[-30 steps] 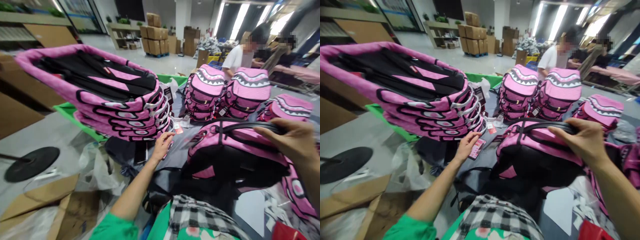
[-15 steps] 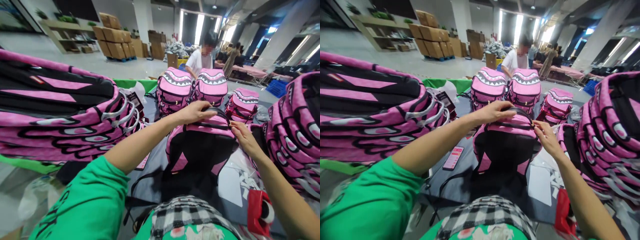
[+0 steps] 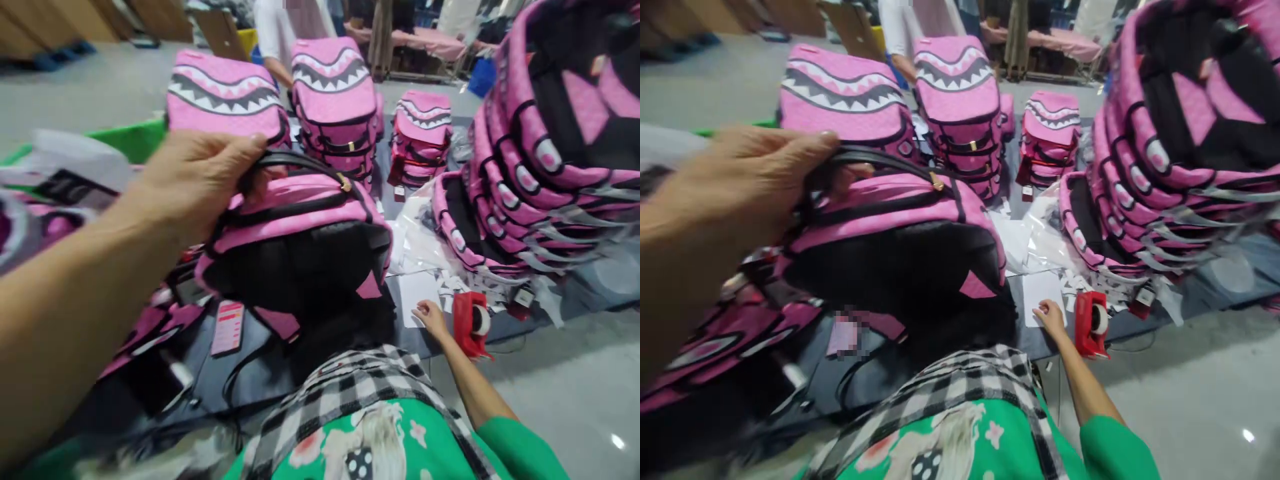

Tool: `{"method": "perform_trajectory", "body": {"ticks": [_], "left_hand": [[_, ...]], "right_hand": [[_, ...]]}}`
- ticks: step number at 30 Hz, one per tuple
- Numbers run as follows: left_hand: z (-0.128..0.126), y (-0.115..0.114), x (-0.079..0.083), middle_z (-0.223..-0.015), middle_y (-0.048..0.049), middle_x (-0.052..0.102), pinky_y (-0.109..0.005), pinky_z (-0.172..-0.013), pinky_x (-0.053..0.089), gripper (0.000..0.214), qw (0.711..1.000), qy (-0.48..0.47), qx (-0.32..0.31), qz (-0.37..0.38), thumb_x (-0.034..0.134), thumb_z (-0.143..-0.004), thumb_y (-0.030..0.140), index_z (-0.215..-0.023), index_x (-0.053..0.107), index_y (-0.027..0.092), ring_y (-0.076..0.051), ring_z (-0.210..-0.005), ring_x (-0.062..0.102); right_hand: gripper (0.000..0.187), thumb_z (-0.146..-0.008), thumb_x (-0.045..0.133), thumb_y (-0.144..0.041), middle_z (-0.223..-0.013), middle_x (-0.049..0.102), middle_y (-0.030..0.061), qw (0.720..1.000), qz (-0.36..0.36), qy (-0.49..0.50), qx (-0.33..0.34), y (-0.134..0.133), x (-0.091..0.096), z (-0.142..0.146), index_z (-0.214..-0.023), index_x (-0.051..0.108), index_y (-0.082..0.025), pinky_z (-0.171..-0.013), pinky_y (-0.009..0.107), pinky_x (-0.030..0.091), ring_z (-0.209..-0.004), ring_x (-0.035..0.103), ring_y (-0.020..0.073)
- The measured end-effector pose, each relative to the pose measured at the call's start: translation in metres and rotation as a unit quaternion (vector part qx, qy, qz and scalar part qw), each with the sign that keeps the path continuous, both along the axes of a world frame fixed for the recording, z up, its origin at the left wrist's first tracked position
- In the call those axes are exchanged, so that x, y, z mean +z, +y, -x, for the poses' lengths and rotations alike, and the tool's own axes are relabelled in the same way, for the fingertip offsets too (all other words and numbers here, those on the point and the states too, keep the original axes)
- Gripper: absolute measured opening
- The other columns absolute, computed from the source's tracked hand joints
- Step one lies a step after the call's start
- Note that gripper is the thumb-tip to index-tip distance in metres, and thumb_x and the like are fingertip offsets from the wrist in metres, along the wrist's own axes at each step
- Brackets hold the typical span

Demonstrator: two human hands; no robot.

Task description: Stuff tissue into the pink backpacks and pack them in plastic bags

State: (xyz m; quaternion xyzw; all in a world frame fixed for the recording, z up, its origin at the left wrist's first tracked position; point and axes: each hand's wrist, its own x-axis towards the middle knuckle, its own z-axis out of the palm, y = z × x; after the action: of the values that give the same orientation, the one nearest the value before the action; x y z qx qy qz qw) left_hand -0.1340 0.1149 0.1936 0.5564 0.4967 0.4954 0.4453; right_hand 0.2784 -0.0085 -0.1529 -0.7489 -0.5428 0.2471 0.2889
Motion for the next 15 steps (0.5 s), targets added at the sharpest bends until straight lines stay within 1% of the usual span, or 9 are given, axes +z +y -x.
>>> {"method": "perform_trajectory", "body": {"ticks": [2,5,7,10,12,15], "left_hand": [[0.001,0.003,-0.002,-0.050,0.0013,0.053,-0.020,-0.050,0.044,0.045,0.998,0.038,0.050,-0.009,0.062,-0.096,0.042,-0.059,0.062,0.015,-0.012,-0.057,0.061],[0.012,0.007,-0.005,-0.058,0.0008,0.059,-0.022,-0.054,0.047,0.038,0.998,0.035,0.052,0.017,0.061,-0.097,0.043,-0.072,0.065,0.014,-0.009,-0.051,0.056],[0.023,0.006,-0.008,-0.064,0.0004,0.062,-0.022,-0.061,0.050,0.035,0.997,0.037,0.065,0.008,0.060,-0.097,0.042,-0.078,0.066,0.013,-0.008,-0.055,0.059],[0.034,-0.001,-0.012,-0.075,-0.0010,0.067,-0.024,-0.071,0.053,0.030,0.994,0.067,0.063,-0.054,0.062,-0.096,0.042,-0.087,0.067,0.013,-0.012,-0.072,0.067],[0.038,-0.007,-0.013,-0.083,-0.0018,0.069,-0.025,-0.076,0.053,0.027,0.992,0.084,0.044,-0.087,0.063,-0.096,0.040,-0.092,0.069,0.014,-0.014,-0.083,0.069],[0.042,-0.015,-0.011,-0.093,-0.0033,0.071,-0.027,-0.083,0.053,0.025,0.987,0.103,0.027,-0.120,0.061,-0.097,0.037,-0.099,0.071,0.014,-0.017,-0.096,0.069]], "right_hand": [[0.064,-0.063,0.054,-0.084,-0.073,0.064,0.0112,1.000,-0.012,-0.018,-0.004,-0.007,-0.015,0.013,-0.069,0.058,-0.021,-0.075,0.042,0.047,-0.073,0.057,0.0252],[0.064,-0.067,0.045,-0.086,-0.073,0.063,0.0147,0.999,-0.029,-0.027,0.000,-0.006,-0.027,0.014,-0.066,0.055,-0.023,-0.079,0.048,0.043,-0.077,0.055,0.0304],[0.064,-0.069,0.042,-0.086,-0.073,0.064,0.0158,0.998,-0.026,-0.051,0.007,0.001,-0.036,0.006,-0.064,0.057,-0.023,-0.075,0.047,0.042,-0.075,0.055,0.0318],[0.062,-0.067,0.041,-0.084,-0.075,0.067,0.0154,0.997,0.004,-0.074,0.025,0.010,-0.047,-0.008,-0.064,0.061,-0.025,-0.068,0.044,0.043,-0.075,0.058,0.0335],[0.059,-0.063,0.042,-0.081,-0.076,0.068,0.0146,0.996,0.037,-0.077,0.041,0.015,-0.047,-0.014,-0.063,0.062,-0.026,-0.063,0.043,0.043,-0.073,0.060,0.0339],[0.052,-0.058,0.044,-0.077,-0.073,0.068,0.0143,0.991,0.070,-0.082,0.076,0.023,-0.033,-0.016,-0.060,0.060,-0.028,-0.061,0.045,0.044,-0.070,0.061,0.0356]]}}
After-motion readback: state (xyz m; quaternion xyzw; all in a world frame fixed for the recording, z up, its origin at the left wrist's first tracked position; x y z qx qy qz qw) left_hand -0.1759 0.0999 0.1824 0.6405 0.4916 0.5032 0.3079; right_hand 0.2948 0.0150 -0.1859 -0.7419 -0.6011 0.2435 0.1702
